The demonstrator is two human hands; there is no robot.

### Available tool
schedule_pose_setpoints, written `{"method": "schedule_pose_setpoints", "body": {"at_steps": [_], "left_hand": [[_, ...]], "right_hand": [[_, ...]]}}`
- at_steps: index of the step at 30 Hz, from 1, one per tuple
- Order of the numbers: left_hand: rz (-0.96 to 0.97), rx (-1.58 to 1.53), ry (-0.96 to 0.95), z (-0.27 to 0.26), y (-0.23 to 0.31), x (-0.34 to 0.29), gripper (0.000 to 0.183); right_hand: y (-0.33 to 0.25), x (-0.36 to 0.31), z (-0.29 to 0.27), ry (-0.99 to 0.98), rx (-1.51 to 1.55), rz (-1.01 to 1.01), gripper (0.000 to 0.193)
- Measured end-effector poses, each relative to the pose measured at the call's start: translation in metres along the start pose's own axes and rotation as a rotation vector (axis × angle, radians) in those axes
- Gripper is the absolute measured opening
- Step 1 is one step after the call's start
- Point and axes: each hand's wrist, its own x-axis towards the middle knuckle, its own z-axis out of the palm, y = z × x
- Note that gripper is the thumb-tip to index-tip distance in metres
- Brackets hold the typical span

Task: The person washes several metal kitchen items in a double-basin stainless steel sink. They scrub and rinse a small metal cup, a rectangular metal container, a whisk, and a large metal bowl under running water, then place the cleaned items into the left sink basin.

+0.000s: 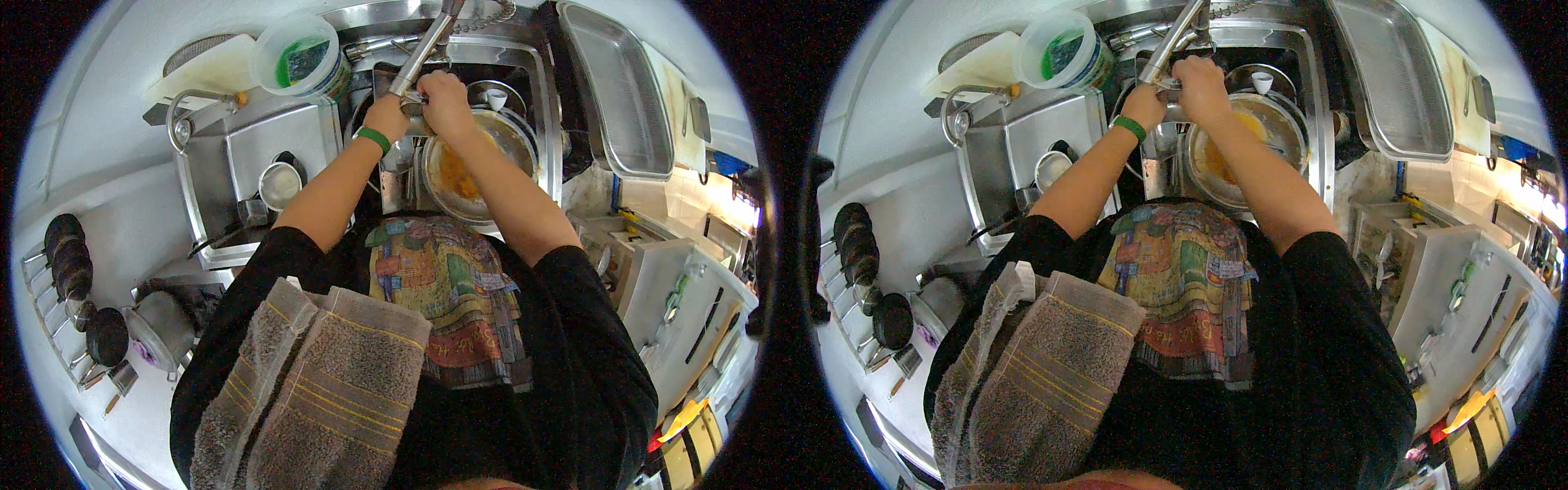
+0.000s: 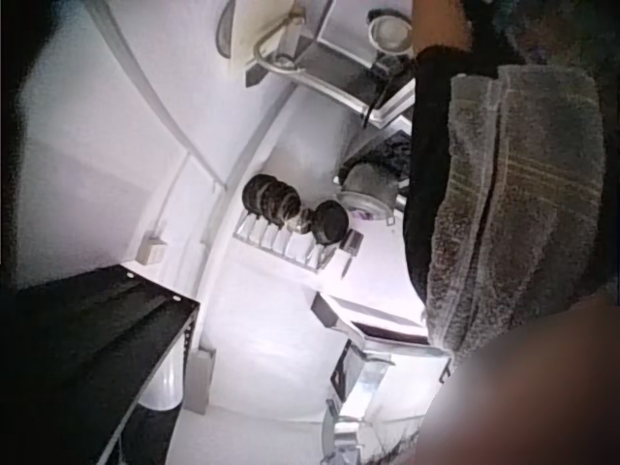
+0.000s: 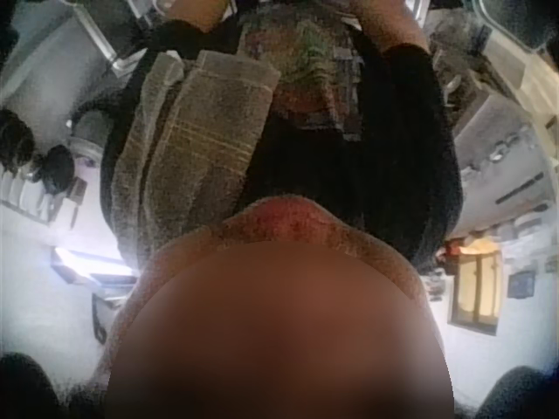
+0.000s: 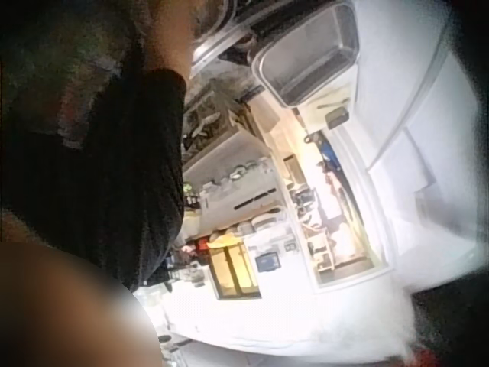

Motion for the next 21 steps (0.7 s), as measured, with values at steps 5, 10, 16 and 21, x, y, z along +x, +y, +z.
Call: {"method": "schedule_pose_setpoints", "body": {"at_steps": [5, 10, 16, 21], "left_hand": [[0.046, 0.036, 0.147, 0.009, -0.004, -0.007, 0.027], [0.129, 0.068, 0.138, 0.009, -0.001, -0.011, 0.026], [-0.013, -0.049, 0.083, 0.000, -0.003, -0.004, 0.033], [-0.125, -0.268, -0.010, -0.005, -0.002, 0.009, 0.042]], "right_hand": [[0.001, 0.004, 0.005, -0.120, -0.016, 0.015, 0.015], [0.007, -0.010, -0.001, -0.139, 0.046, 0.003, 0.014], [0.033, -0.026, -0.041, -0.297, 0.290, 0.192, 0.022], [0.082, -0.078, -0.078, -0.151, 0.105, 0.551, 0.019]]}}
